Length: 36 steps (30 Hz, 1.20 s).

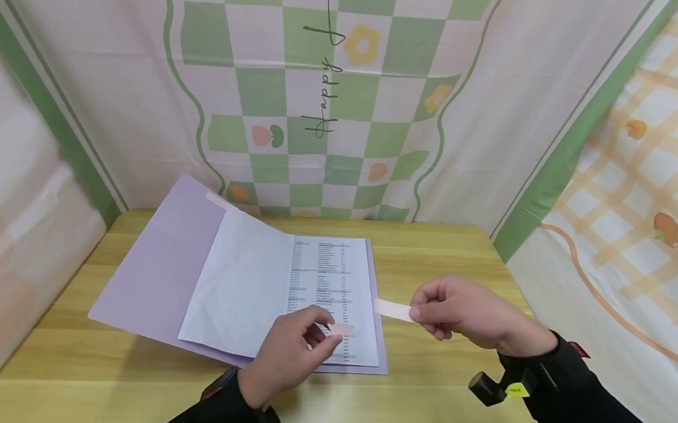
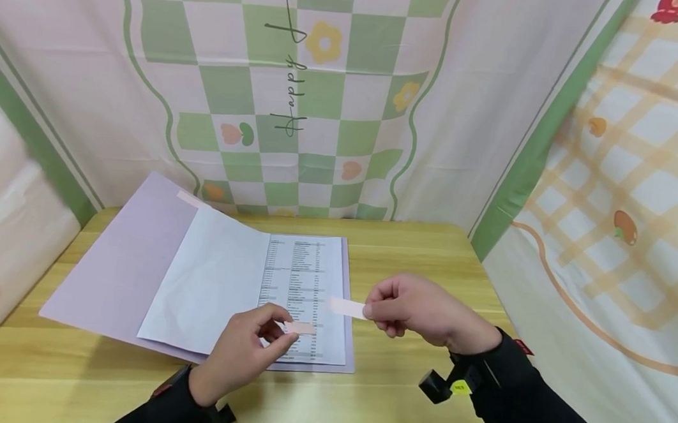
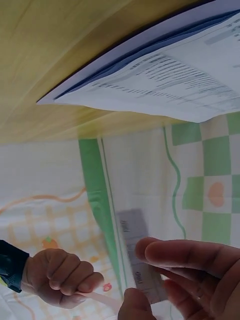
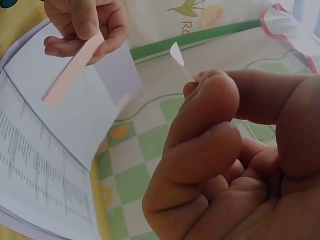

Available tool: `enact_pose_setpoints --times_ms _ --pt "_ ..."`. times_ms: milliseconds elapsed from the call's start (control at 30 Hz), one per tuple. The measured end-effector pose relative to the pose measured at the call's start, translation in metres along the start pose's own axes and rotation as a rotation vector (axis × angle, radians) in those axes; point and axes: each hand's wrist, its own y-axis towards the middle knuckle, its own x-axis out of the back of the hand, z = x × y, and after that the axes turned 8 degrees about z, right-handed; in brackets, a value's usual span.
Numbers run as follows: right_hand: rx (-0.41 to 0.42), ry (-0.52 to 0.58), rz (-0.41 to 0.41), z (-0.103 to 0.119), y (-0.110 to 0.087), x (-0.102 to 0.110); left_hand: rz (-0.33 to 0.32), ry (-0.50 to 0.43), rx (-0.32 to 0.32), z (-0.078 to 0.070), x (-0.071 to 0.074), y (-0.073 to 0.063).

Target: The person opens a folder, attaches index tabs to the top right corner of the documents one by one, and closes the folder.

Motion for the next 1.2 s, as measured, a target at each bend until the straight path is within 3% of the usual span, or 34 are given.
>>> enact_pose_setpoints --times_ms 200,367,567,767,1033,1200 --pt "0.054 0.010 0.005 -0.003 -0.007 0.005 -0.002 -0.052 -0.007 -0.006 -0.012 0.008" --pt "0.060 0.002 -0.001 -0.002 -0.013 0.009 0.025 0.036 -0.052 -0.009 -0.023 0.013" --pt "0.062 -0.020 -0.017 0.003 -0.018 0.013 0.109 0.147 -0.181 -0.016 -0.044 0.023" --pt "0.048 -0.031 -0.042 0.009 -0.023 0.015 0.287 0.404 -0.267 -0.026 -0.071 0.034" --pt "0.070 -0.032 -0.037 0.008 -0.024 0.018 0.627 0.724 -0.245 -0.040 -0.107 0.043" --pt "0.078 -0.010 -0.029 0.005 -0.023 0.018 0.706 0.857 -0.237 -0.039 -0.126 0.046"
